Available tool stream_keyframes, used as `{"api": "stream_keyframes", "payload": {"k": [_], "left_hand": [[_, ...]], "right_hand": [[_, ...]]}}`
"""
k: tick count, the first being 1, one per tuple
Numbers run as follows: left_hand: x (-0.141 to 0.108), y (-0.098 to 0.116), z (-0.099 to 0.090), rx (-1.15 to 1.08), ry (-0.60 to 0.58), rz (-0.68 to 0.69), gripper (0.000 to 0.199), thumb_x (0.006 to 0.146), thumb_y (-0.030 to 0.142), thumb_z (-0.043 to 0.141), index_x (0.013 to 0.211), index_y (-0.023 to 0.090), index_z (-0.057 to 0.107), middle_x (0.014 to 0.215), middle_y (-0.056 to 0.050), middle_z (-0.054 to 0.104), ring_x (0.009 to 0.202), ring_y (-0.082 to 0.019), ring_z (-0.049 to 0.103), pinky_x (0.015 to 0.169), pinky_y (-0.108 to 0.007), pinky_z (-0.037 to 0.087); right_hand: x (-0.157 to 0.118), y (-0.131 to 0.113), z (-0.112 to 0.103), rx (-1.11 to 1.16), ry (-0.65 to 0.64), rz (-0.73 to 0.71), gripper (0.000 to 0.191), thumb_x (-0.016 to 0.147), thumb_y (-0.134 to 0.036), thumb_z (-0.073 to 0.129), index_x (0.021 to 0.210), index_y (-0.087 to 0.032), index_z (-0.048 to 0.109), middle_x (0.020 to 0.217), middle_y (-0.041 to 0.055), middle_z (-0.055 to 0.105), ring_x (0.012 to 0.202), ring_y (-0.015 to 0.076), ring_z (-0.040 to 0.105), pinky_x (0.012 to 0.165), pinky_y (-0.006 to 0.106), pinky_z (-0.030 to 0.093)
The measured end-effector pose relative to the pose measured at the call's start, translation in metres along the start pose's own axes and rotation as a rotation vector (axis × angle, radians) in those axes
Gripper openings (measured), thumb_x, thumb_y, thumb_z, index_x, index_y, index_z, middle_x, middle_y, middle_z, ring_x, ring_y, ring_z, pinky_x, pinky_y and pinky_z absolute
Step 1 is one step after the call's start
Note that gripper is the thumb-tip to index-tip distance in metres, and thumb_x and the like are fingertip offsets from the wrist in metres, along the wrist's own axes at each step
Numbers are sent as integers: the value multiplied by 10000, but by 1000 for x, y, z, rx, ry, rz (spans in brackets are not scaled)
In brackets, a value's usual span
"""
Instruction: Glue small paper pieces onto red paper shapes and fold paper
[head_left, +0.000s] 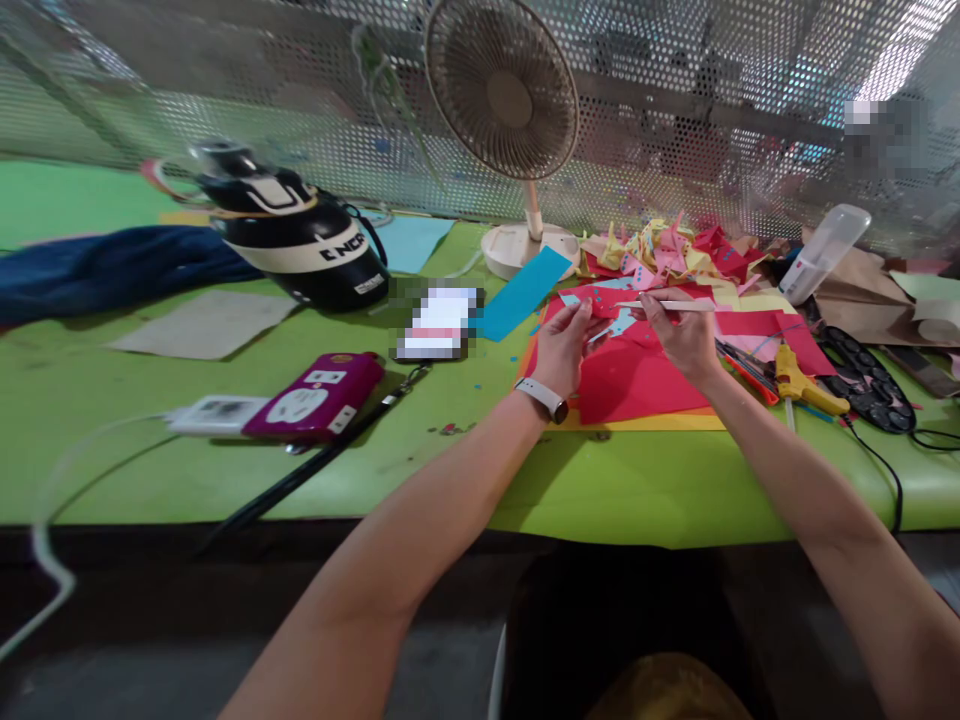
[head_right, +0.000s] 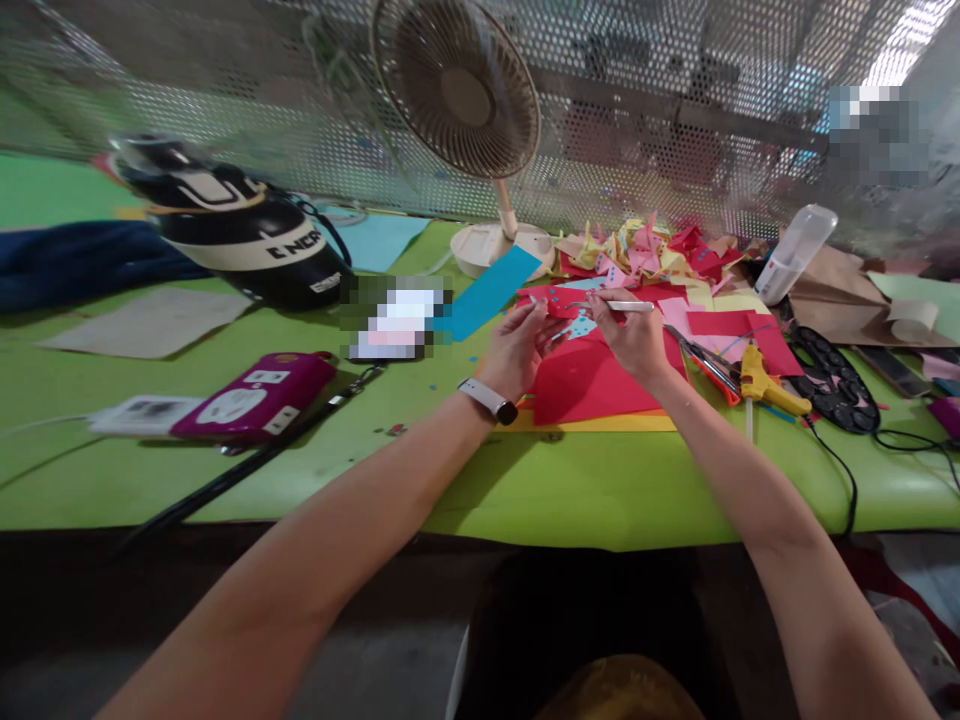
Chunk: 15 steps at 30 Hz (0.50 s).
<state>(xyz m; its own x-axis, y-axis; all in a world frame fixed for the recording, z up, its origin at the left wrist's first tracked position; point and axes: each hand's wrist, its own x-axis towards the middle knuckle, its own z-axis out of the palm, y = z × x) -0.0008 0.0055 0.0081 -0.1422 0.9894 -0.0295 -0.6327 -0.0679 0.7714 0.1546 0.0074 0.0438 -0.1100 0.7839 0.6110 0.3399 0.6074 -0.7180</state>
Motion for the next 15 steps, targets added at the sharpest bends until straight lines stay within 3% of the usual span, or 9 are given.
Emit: {"api": "stream_keyframes", "payload": {"k": [15], "left_hand": [[-2,-2,-1,66,-34,-11,180,726,338,762,780,201,658,831,-48,750,887,-210,718,800,-339,543]], "right_hand": [[1,6,2,-40,26,-96,322,873,-482,578,840,-182,691,751,47,724,680,180,700,647,304,552]]}}
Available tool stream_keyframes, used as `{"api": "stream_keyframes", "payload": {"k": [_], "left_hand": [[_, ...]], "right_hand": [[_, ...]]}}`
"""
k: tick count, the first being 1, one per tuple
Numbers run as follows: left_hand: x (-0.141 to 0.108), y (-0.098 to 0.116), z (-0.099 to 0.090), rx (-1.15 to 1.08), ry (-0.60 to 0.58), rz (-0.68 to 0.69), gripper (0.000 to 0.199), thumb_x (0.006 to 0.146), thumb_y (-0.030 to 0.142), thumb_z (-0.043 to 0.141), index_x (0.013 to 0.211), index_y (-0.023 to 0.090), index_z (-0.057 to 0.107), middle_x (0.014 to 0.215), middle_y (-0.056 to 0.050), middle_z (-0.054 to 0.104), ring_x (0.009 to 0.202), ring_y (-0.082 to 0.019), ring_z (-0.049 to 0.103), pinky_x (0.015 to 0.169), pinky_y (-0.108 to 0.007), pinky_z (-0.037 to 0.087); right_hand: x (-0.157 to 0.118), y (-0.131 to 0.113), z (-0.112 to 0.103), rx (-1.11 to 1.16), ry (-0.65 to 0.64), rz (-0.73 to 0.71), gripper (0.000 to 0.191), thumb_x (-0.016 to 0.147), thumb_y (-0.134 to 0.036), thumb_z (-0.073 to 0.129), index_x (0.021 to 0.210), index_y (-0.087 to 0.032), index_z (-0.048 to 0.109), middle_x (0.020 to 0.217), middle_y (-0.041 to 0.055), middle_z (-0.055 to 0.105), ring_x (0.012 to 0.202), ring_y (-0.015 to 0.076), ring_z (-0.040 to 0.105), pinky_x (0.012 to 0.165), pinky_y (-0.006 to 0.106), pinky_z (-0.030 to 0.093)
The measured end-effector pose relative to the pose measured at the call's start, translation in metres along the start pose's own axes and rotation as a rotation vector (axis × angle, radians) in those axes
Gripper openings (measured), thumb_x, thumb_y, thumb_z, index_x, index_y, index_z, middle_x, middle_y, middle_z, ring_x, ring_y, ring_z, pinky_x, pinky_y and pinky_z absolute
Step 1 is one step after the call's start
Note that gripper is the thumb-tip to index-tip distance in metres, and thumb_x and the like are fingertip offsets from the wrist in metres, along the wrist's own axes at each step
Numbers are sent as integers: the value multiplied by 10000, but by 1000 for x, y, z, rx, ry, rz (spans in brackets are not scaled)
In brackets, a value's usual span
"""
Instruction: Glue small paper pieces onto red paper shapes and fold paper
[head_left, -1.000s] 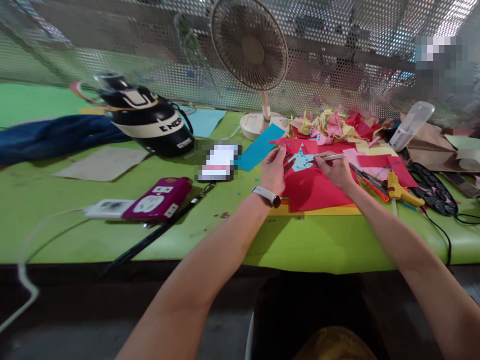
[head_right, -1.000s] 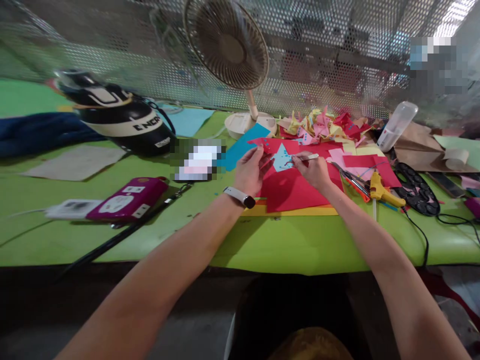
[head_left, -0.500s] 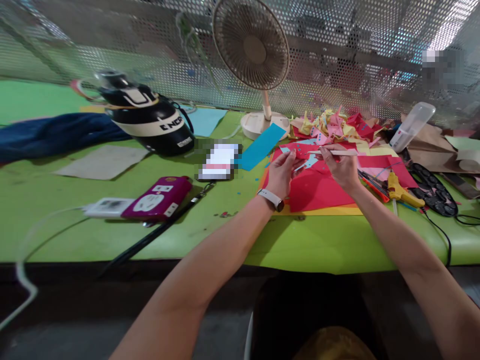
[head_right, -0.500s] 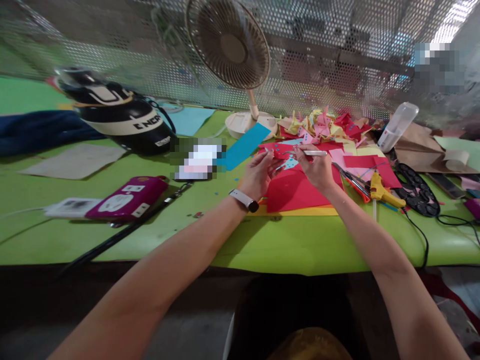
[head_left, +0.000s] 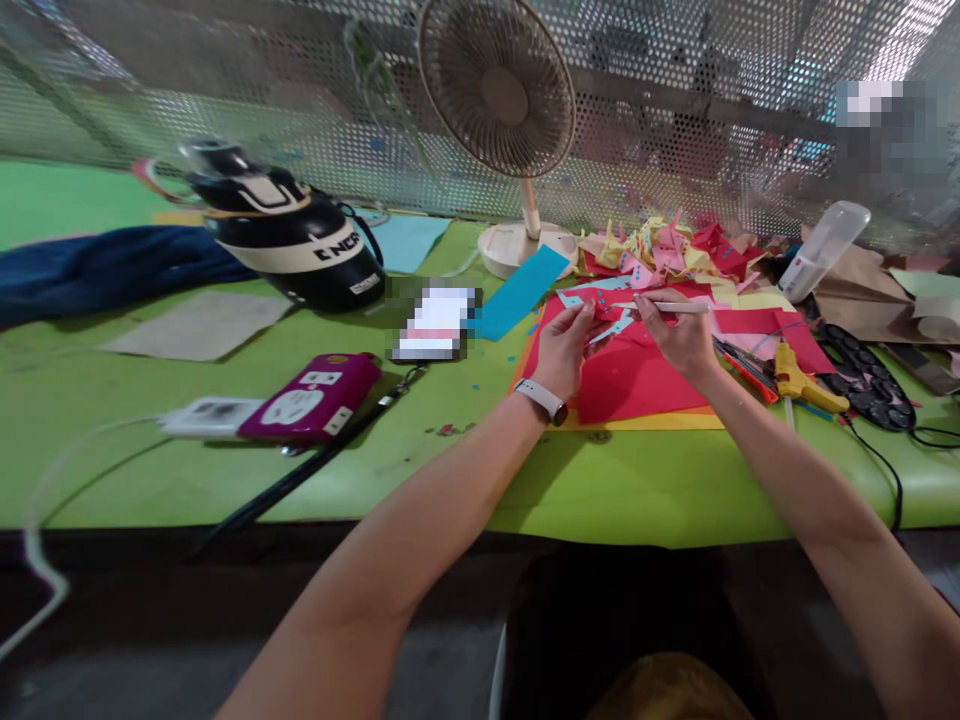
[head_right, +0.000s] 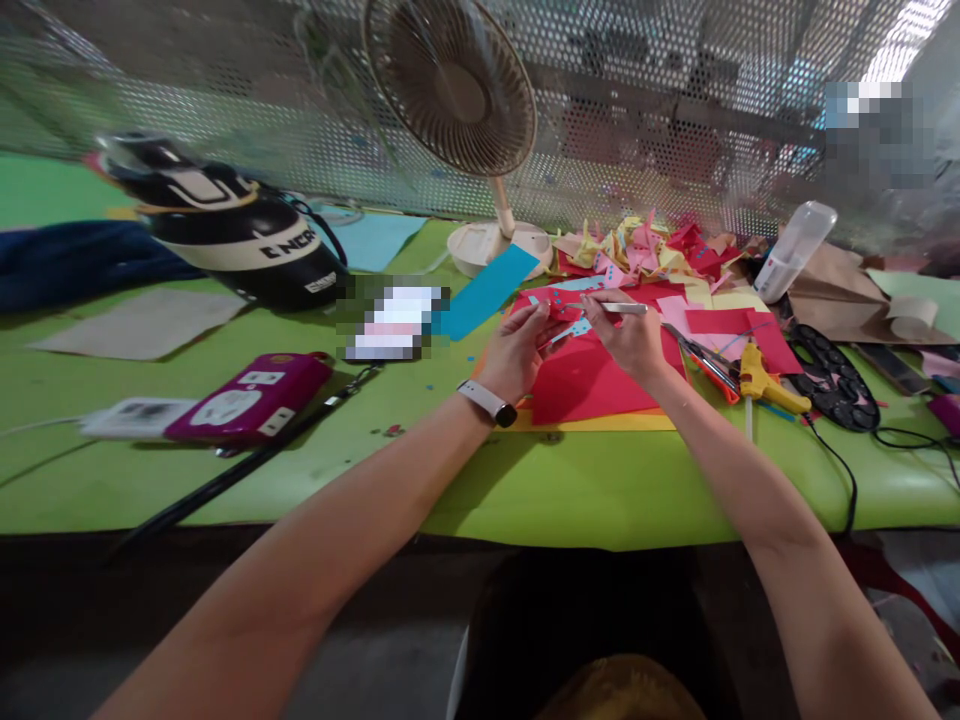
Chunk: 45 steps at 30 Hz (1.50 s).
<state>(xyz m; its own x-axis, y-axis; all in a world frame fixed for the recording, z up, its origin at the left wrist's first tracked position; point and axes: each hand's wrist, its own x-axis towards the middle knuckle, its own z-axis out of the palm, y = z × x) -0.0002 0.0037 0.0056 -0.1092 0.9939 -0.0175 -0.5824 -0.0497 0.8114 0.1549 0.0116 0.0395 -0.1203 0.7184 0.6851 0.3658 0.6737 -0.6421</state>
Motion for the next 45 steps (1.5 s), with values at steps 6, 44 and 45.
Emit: {"api": "stream_keyframes", "payload": {"k": [6,44,45], "left_hand": [[0,0,-1,-41,-15,9,196,696,323,792,760,193,659,776,-29,731,819,-200,721,753,-320,546],[-3,2,1,-36,-39,25,181,709,319,787,755,205,654,821,-44,737,969,-231,709,876,-374,546],[-3,2,1,-34,-40,24,182,710,320,786,755,205,652,820,-42,736,967,-229,709,876,-372,546]], "right_hand": [[1,3,0,14,28,9,290,866,-473,587,846,-197,672,752,24,716,669,156,685,642,291,554],[2,-1,2,183,14,68,272,854,-479,607,859,-211,559,715,-24,657,646,121,672,624,269,527],[2,-1,3,189,13,72,282,850,-487,607,858,-210,559,717,-23,659,651,123,676,627,270,529]]}}
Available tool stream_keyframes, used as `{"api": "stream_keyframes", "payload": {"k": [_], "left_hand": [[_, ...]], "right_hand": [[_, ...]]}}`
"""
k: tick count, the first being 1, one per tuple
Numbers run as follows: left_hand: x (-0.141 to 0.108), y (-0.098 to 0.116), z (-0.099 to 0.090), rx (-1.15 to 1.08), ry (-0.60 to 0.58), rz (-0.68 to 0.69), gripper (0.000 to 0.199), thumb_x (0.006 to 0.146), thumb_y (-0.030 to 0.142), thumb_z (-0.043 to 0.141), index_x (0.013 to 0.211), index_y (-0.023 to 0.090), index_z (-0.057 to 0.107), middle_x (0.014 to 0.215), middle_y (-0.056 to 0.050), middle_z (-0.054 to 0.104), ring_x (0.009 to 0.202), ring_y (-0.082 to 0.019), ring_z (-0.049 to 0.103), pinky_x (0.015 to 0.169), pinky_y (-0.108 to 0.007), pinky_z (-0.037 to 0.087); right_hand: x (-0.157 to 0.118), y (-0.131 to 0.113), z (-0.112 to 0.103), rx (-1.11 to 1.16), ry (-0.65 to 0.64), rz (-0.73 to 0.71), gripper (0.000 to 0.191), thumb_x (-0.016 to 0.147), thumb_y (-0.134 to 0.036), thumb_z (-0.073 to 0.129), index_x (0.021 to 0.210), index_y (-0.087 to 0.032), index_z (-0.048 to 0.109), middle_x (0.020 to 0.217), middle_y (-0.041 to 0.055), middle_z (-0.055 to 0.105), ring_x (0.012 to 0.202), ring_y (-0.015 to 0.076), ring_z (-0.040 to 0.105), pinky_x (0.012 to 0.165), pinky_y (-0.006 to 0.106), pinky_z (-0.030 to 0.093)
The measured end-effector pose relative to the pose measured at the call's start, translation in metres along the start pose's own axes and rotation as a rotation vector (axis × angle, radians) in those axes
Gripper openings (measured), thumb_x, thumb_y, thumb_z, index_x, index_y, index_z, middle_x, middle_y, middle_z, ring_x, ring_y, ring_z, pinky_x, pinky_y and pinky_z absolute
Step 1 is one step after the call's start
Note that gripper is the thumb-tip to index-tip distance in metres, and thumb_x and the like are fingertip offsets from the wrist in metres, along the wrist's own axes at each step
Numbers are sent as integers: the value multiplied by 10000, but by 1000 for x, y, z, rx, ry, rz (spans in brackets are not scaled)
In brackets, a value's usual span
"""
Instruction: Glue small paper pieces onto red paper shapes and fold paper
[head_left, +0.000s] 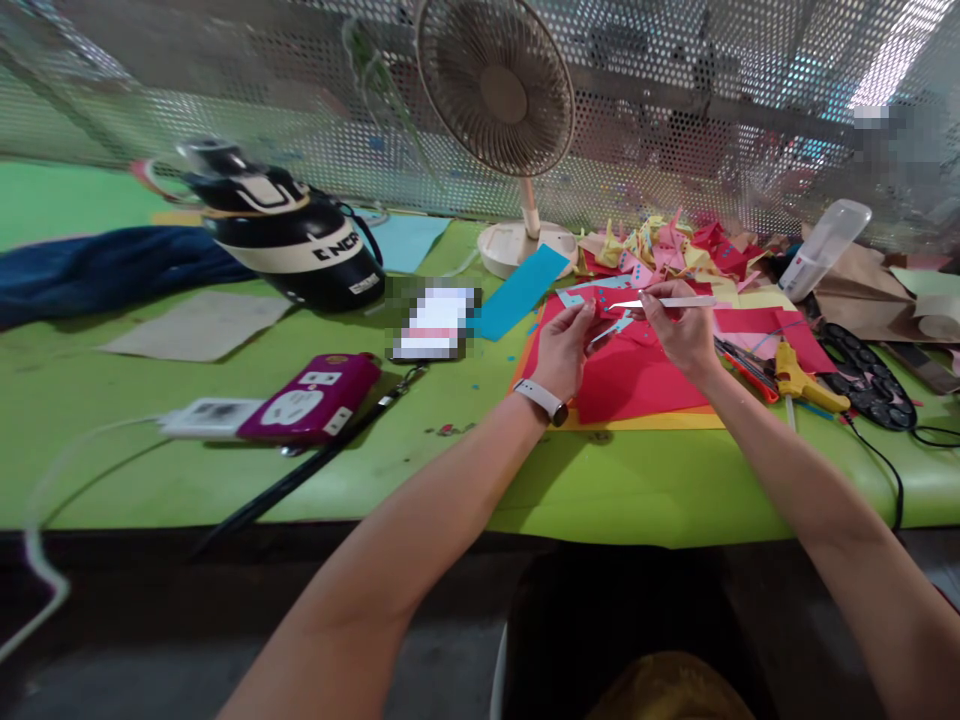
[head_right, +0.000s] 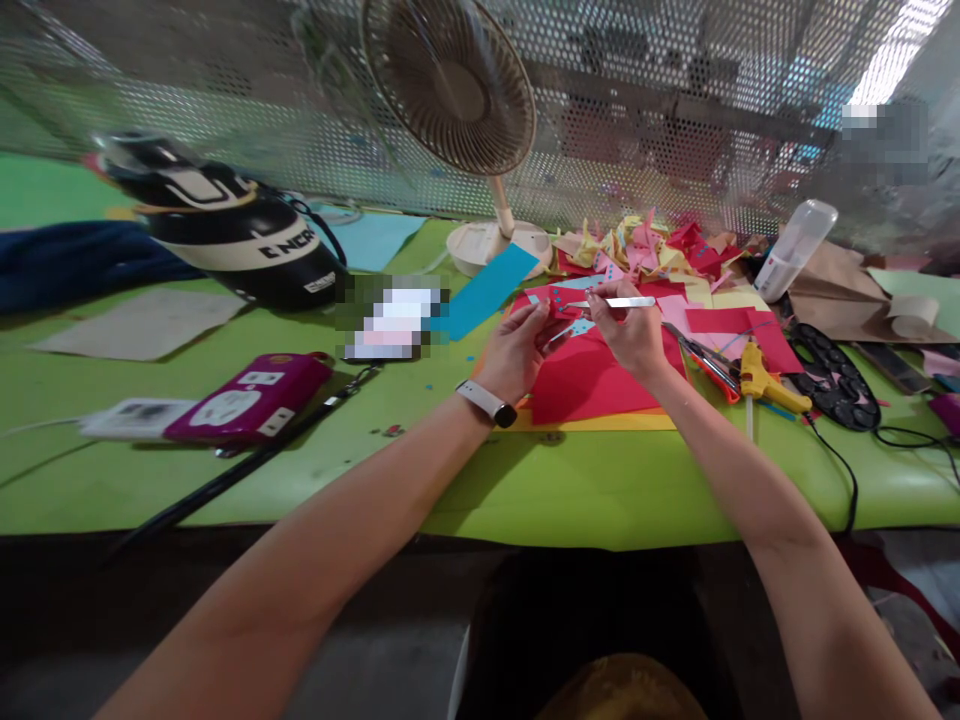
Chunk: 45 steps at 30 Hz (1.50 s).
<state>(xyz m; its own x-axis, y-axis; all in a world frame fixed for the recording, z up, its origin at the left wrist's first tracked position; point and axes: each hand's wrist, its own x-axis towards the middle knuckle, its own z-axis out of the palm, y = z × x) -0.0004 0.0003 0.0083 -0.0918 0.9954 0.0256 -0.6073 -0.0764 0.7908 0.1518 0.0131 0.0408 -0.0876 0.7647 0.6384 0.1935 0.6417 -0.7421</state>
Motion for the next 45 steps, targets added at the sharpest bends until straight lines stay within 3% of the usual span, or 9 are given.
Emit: {"api": "stream_keyframes", "payload": {"k": [8,15,25,31,38,45], "left_hand": [[-1,1,2,4,20,-8,207,695,327,798,758,197,650,781,-31,740,886,-208,722,828,-329,561],[-3,2,3,-30,10,14,259,647,327,829,754,179,646,763,-41,722,925,-244,716,885,-384,547],[-2,1,2,6,4,4,169,715,314,783,776,200,673,816,-21,725,843,-182,715,820,-327,557],[-2,1,2,15,8,12,252,665,357,829,779,195,673,847,-49,729,911,-224,710,826,-350,559],[-2,3,3,15,10,3,127,747,289,758,775,198,673,817,-24,734,895,-194,715,810,-316,563],[-1,2,2,38,1,13,153,740,311,765,790,194,680,840,-45,740,898,-202,714,821,-336,556]], "right_hand": [[0,1,-1,-7,-2,3,285,851,-492,603,861,-210,562,708,-29,660,651,122,683,624,265,528],[1,0,-2,34,18,18,315,837,-515,624,863,-206,565,703,-17,658,645,133,683,617,271,542],[1,3,0,87,33,59,343,818,-535,641,863,-203,568,719,-15,661,664,132,697,600,248,538],[2,-1,0,106,32,87,370,794,-562,651,854,-207,565,716,-18,669,643,126,695,601,250,547],[1,0,0,97,37,71,380,792,-570,648,852,-202,573,693,-23,663,646,129,697,584,245,535],[2,-4,-1,81,21,58,390,794,-590,638,847,-209,570,683,-22,658,643,139,691,588,263,545]]}}
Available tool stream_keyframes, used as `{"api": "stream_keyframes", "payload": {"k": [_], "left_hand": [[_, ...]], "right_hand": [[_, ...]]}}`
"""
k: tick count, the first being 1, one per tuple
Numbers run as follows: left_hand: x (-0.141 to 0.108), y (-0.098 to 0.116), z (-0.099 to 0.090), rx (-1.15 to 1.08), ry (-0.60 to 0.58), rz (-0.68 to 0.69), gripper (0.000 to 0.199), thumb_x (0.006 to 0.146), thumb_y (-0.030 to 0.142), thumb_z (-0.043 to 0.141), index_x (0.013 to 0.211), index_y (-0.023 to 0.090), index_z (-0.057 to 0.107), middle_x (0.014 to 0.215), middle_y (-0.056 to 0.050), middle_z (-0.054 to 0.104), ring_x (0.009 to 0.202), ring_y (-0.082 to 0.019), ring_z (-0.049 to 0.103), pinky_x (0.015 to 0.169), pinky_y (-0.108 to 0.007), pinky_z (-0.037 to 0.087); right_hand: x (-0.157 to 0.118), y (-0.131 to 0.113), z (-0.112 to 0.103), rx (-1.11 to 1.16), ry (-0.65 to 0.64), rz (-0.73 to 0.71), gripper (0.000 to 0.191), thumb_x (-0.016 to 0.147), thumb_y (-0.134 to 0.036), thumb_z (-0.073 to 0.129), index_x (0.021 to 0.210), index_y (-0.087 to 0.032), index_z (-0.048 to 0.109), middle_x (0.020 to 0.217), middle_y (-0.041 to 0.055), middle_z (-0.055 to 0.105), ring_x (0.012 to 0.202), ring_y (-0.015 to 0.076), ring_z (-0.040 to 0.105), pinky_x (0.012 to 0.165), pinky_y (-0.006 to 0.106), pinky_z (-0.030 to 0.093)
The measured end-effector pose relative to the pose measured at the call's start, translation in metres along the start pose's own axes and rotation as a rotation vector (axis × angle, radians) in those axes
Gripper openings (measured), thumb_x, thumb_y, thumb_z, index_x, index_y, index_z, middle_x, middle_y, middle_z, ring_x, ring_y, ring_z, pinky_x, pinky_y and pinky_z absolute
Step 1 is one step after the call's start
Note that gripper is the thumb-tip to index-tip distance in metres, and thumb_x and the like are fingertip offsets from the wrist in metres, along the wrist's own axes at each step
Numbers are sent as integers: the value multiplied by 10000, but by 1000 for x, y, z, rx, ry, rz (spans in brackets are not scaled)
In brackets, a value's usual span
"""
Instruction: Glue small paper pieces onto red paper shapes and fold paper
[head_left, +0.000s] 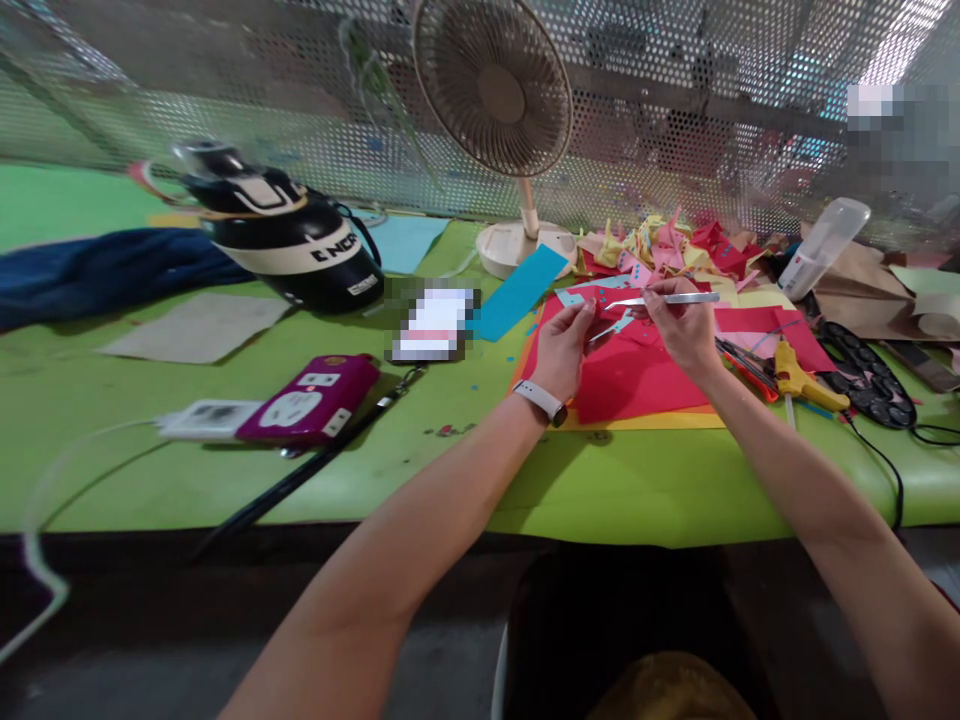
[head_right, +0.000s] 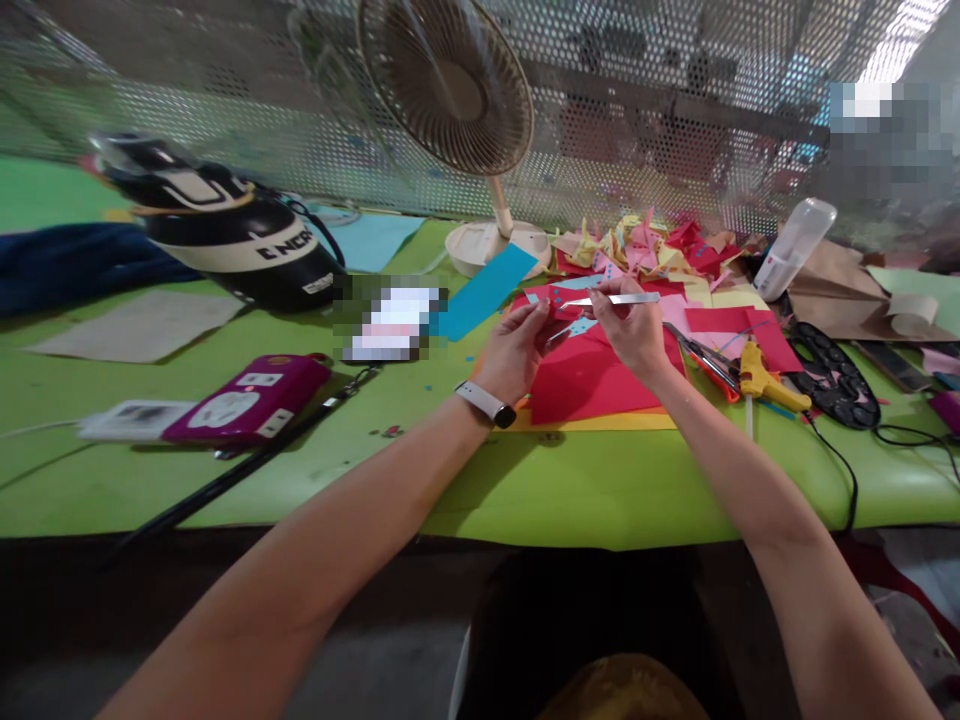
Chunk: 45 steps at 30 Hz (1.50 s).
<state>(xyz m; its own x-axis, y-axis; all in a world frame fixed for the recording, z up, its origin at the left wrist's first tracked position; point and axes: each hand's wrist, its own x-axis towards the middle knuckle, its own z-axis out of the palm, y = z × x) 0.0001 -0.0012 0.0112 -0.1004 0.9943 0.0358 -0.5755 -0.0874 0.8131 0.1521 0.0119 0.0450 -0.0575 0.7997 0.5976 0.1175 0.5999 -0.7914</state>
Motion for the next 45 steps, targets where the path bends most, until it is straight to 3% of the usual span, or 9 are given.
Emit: {"api": "stream_keyframes", "payload": {"k": [6,11,14,18,22,27,37,45], "left_hand": [[1,-1,-1,53,-7,72,234,689,380,799,784,198,687,813,-35,731,846,-206,719,752,-311,565],[-1,1,2,101,-23,67,235,684,385,798,785,199,697,833,-53,746,905,-226,717,783,-324,572],[-1,0,3,132,-43,95,210,700,384,785,782,209,703,821,-47,749,920,-226,713,792,-327,574],[1,-2,2,153,-79,128,211,712,391,775,799,209,713,839,-41,752,893,-211,712,797,-323,571],[1,-3,1,38,-94,117,262,701,311,795,929,217,708,912,-18,750,918,-172,700,885,-313,532],[-1,-8,-1,-54,-181,53,446,655,132,810,1062,241,664,942,5,747,926,-147,690,951,-316,487],[1,-10,0,-114,-168,66,340,711,151,775,1023,245,678,912,3,748,945,-158,689,979,-343,470],[1,-10,0,-97,-124,72,187,697,180,790,853,214,693,875,3,740,886,-146,690,962,-333,482]], "right_hand": [[8,1,-9,-42,47,-101,310,887,-548,557,1002,-264,606,855,20,704,786,192,711,754,378,588],[14,19,-19,-157,-23,-155,294,913,-489,533,1110,-301,644,1128,22,691,1051,204,663,959,401,506],[13,22,-21,-230,-127,-102,277,893,-454,568,1065,-265,675,1052,24,714,1003,192,664,925,370,500],[8,23,-19,-201,-224,-77,263,828,-390,658,1005,-199,692,818,7,687,756,149,636,752,300,506],[1,25,-8,-99,-104,-35,250,828,-373,653,1004,-197,676,749,-16,646,673,120,587,669,263,480],[-13,26,10,-56,34,-22,242,839,-405,639,1001,-226,641,763,-16,633,693,124,579,698,280,504],[-22,17,18,-41,67,-43,220,830,-331,632,1027,-233,623,861,-1,666,753,135,605,732,302,526],[-22,20,17,-75,30,-59,231,847,-338,617,1057,-240,614,875,-1,662,762,136,603,752,309,526]]}}
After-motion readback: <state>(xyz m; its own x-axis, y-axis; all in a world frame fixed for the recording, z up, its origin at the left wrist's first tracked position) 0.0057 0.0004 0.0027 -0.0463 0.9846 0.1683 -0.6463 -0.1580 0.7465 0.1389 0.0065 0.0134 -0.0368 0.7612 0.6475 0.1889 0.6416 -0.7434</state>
